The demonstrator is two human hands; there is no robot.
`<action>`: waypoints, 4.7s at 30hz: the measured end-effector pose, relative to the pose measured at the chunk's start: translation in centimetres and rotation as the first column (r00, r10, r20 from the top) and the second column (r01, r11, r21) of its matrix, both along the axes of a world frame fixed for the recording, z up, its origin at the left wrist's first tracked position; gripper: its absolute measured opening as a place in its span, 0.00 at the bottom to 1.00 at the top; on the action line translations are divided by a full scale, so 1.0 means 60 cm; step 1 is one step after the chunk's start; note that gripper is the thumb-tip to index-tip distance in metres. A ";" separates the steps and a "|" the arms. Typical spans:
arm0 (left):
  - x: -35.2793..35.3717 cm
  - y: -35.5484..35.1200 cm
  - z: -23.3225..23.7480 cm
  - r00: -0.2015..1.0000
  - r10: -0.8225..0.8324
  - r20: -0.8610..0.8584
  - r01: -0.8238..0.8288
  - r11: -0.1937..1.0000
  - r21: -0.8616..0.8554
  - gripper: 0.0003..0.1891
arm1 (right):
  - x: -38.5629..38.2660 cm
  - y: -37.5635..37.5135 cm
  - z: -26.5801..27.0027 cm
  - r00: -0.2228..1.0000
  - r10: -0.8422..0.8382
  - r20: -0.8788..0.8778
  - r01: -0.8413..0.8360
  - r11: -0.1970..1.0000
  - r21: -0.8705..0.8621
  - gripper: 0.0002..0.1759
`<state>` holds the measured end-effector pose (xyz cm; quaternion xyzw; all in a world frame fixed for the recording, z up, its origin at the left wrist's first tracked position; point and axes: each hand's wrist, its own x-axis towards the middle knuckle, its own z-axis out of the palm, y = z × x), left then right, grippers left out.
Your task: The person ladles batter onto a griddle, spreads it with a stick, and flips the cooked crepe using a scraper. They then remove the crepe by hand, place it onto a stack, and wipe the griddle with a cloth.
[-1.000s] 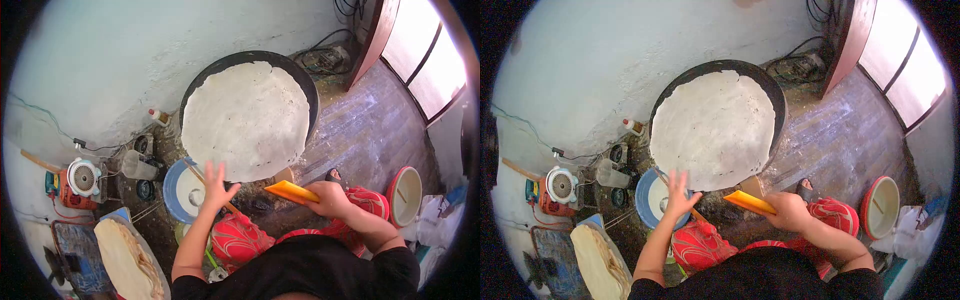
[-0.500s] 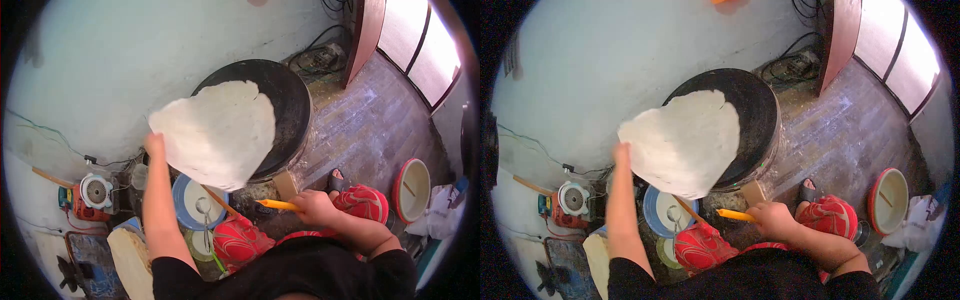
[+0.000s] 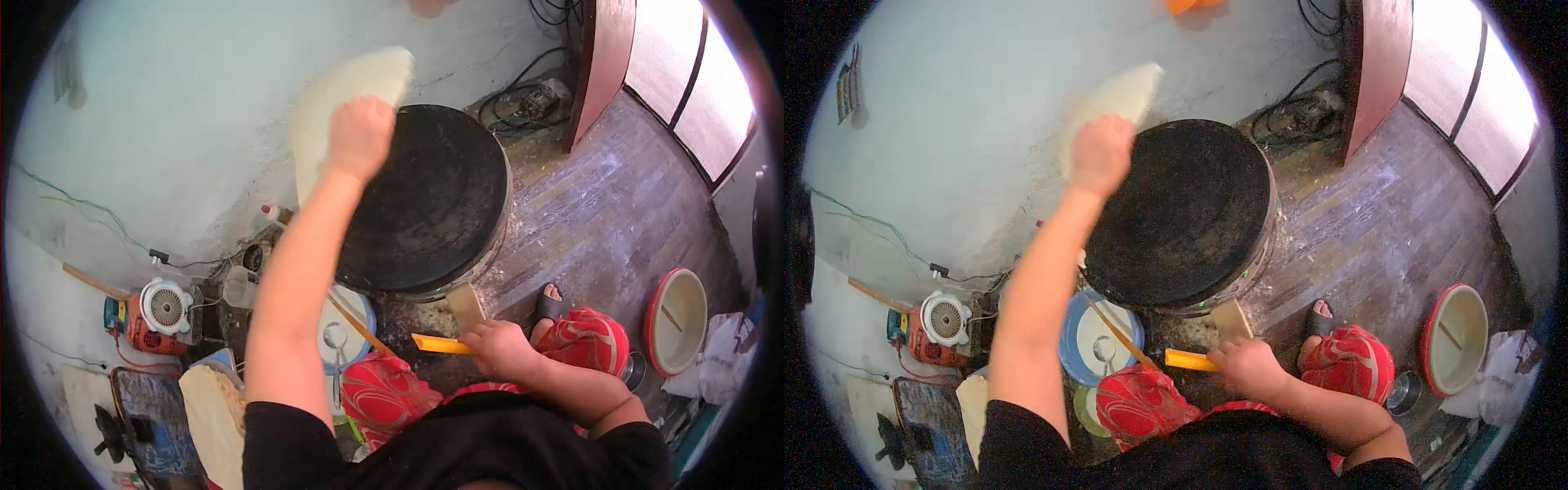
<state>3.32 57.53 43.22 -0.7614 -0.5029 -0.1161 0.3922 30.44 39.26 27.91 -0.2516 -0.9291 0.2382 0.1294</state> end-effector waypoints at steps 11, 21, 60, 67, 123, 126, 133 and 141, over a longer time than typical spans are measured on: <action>0.107 -0.197 -0.316 0.940 0.030 0.340 0.160 0.841 -0.518 0.14 | 0.011 -0.006 0.004 0.998 0.055 0.013 -0.056 0.997 0.048 0.09; -0.035 -0.316 -0.329 0.856 0.516 0.040 -0.292 0.545 -0.786 0.61 | 0.013 -0.009 -0.010 0.999 0.044 -0.027 -0.043 0.999 0.015 0.08; -0.087 -0.358 -0.278 0.882 0.185 0.434 -0.030 0.940 -0.341 0.11 | 0.035 0.026 -0.084 0.908 -0.409 0.089 0.418 0.881 -0.221 0.18; -0.049 -0.383 -0.160 0.880 0.116 0.460 -0.008 0.973 -0.230 0.08 | 0.023 0.046 -0.083 0.797 -0.578 0.175 0.599 0.794 -0.106 0.41; -0.210 -1.462 -0.278 -0.160 0.742 0.651 -0.956 0.047 -0.288 0.19 | -0.465 0.063 0.056 0.907 -0.154 -0.393 -0.014 0.919 -0.393 0.18; -0.204 -1.461 -0.287 -0.165 0.823 0.544 -0.935 0.046 -0.353 0.18 | -0.420 0.089 0.025 0.865 -0.371 -0.339 0.063 0.749 -0.659 0.18; -0.148 -1.368 -0.248 -0.267 0.954 0.134 -0.963 -0.263 -0.052 0.16 | -0.368 0.012 0.054 0.907 -0.418 0.056 0.126 0.143 -0.982 0.24; 0.014 -0.980 -0.216 -0.664 -0.210 0.718 -0.295 0.955 0.007 0.26 | -0.432 -0.246 0.093 0.880 -0.018 -0.475 -0.460 -0.279 -0.843 0.23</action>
